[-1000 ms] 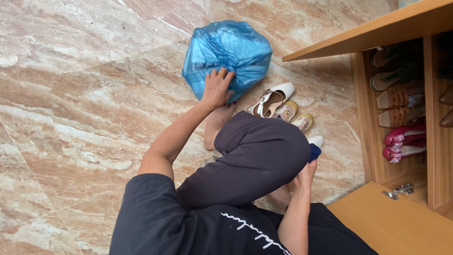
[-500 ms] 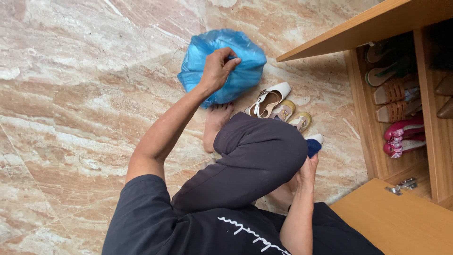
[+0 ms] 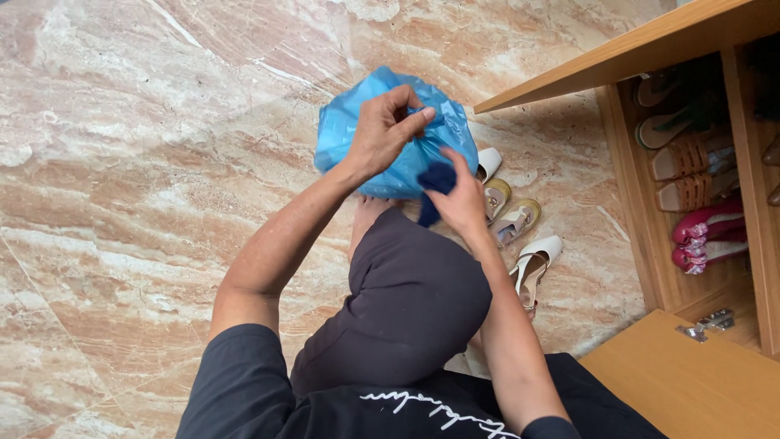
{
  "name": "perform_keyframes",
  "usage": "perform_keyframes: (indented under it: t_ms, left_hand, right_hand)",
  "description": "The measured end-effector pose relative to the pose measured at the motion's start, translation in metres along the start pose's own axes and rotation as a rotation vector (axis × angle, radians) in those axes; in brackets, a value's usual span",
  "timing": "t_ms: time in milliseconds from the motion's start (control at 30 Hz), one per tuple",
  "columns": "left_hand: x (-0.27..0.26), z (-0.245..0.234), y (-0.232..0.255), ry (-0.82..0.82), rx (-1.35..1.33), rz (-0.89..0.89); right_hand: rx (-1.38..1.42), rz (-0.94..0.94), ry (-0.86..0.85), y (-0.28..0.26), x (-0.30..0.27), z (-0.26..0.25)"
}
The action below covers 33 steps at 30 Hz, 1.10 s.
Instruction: Cleaning various pairs of shoes with a cloth and organizing them into a cabinet and a plastic bag
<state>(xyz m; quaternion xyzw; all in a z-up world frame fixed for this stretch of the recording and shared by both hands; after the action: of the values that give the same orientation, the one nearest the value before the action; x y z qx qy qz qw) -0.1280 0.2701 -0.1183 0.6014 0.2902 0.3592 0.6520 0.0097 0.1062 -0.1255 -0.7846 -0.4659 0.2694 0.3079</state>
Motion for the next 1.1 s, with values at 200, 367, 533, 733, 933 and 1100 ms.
perform_keyframes:
  t_ms: [200,367,533,733,933,1100]
  left_hand:
    - [0.006,-0.009,-0.02,0.012,-0.097,-0.148]
    - [0.029,-0.054,-0.06,-0.012,-0.178,-0.103]
    - [0.043,-0.045,-0.112,-0.071,0.371,0.056]
    - [0.045,-0.015,-0.09,-0.121,0.836,0.277]
    - [0.043,-0.027,-0.119,0.089,0.586,0.046]
    - [0.046,-0.032,-0.143,0.246,0.673,0.133]
  right_hand:
    - [-0.203,0.265,-0.034,-0.016,0.065,0.049]
    - [-0.352,-0.024,0.033,0.035,0.074,0.071]
    - [-0.328,-0.064,0.079,0.043,0.072,0.073]
    - [-0.388,-0.09,0.09,0.038,0.066,0.072]
    - [-0.393,-0.089,0.073,0.035,0.067,0.067]
    - [-0.427,-0.133,0.047,0.032,0.064,0.062]
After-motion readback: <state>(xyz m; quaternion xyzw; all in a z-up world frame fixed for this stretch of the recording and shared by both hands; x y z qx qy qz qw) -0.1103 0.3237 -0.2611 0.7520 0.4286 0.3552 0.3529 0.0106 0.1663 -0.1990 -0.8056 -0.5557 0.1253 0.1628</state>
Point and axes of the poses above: each hand's wrist, its own x-axis towards the middle knuckle, its own z-axis out of the palm, y = z × x, the point moved 1 cm from there along x, towards the middle knuckle, and after that the axes turned 2 degrees about z, right-handed, at the moved point
